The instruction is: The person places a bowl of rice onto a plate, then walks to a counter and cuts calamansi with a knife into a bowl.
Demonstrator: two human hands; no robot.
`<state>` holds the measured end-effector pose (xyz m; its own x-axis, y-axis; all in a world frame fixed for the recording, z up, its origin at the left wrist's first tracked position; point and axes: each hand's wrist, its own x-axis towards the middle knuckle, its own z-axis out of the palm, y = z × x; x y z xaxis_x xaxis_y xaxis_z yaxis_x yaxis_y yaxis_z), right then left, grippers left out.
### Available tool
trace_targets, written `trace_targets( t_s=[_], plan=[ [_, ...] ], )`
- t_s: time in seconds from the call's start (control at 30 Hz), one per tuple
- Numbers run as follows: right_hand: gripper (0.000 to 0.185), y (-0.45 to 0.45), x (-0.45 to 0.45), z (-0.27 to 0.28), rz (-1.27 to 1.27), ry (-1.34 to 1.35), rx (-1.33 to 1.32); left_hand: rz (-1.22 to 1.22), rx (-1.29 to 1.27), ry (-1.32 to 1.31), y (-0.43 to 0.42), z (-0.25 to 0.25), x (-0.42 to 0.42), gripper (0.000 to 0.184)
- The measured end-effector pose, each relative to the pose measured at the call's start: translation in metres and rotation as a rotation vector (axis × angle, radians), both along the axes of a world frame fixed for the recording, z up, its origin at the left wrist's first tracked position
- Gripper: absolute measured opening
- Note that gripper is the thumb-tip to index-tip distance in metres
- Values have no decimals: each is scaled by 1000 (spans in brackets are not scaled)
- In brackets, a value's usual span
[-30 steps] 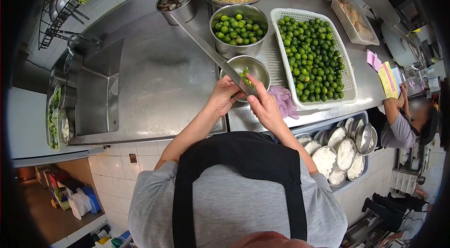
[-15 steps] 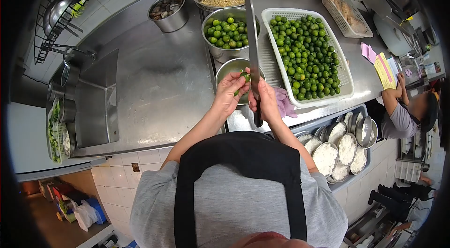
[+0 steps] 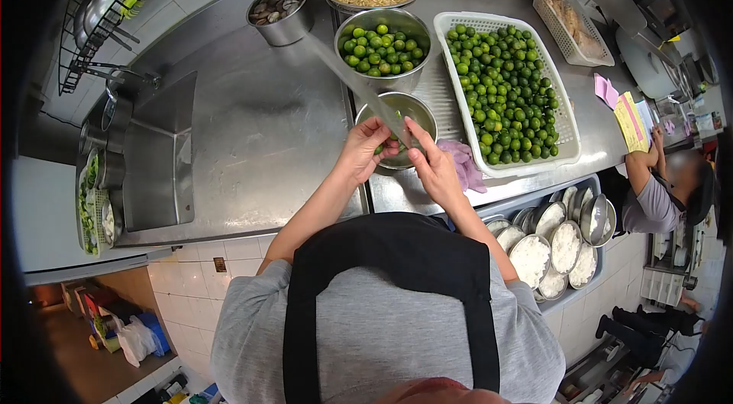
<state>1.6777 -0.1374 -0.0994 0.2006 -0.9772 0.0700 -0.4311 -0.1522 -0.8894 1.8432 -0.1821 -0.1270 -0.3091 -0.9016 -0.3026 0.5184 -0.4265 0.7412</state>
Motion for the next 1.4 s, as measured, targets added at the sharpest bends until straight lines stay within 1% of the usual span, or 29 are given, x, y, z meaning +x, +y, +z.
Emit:
trace_targets(
  t_s=[0.03,0.07,0.13,0.17,0.23,0.27,0.33,0.37,0.43,0.57,0.63,0.67,0.73,0.77,0.83,0.9,0.97,1.03,1.1,1.23,1.27,1.3,1.33,1.37,1.4],
  plan=[
    [49,0,-3,-5,2,-1,0,-49,-39,57,-4,-6,6,12],
    [48,0,-5,-9,-42,-46,76,-98,-78,115,-7,-3,8,15],
    [46,1,-7,-15,-101,-164,224,-79,-63,77,-7,2,7,18],
    [46,1,-8,-13,-101,-165,225,-63,-48,36,-6,6,6,21],
    [47,-2,-11,-5,-86,-203,333,-57,-37,39,-6,6,3,24],
    [47,-2,-11,-2,-91,-205,333,-50,-24,43,-6,6,1,26],
    [48,-1,-8,3,-11,-282,209,-49,-20,39,-5,3,0,26],
    [48,0,-6,6,-12,-284,209,-42,-18,36,-4,2,0,27],
    [53,2,-3,12,40,-258,127,-41,-19,42,-4,1,0,25],
    [57,3,1,14,55,-182,129,-42,-25,87,4,16,-2,21],
    [59,2,5,13,57,-120,-15,-46,-24,82,3,11,-1,22],
    [59,2,6,12,57,-120,-14,-48,-22,78,3,8,0,22],
    [59,2,6,11,50,-93,-93,-25,0,92,4,5,0,22],
    [59,3,6,8,52,-92,-92,-3,20,106,4,5,-1,22],
    [61,7,3,1,16,44,-103,1,30,86,4,9,2,22],
    [61,11,-2,-2,-3,64,-70,10,37,66,1,13,7,22],
    [61,18,-9,-8,-21,85,-33,97,21,24,-4,14,14,17],
    [61,21,-15,-15,-57,126,-16,95,-8,37,-6,16,19,16],
    [61,21,-13,-8,-63,120,9,77,-97,18,-6,16,16,19],
    [60,9,-6,-2,-94,68,84,31,-172,20,-5,17,-2,20],
    [60,6,-7,-4,-98,67,81,47,-248,-2,-9,17,-6,21],
    [59,2,-7,-9,-110,8,43,64,-325,-23,-13,18,-8,22],
    [58,0,-7,-10,-119,-50,5,65,-328,-23,-23,21,-8,22],
    [58,-2,-8,-8,-116,-49,3,75,-491,-199,-36,29,-7,24],
    [58,-3,-9,-3,-98,-184,94,88,-648,-378,-51,37,-6,26]
  ],
)
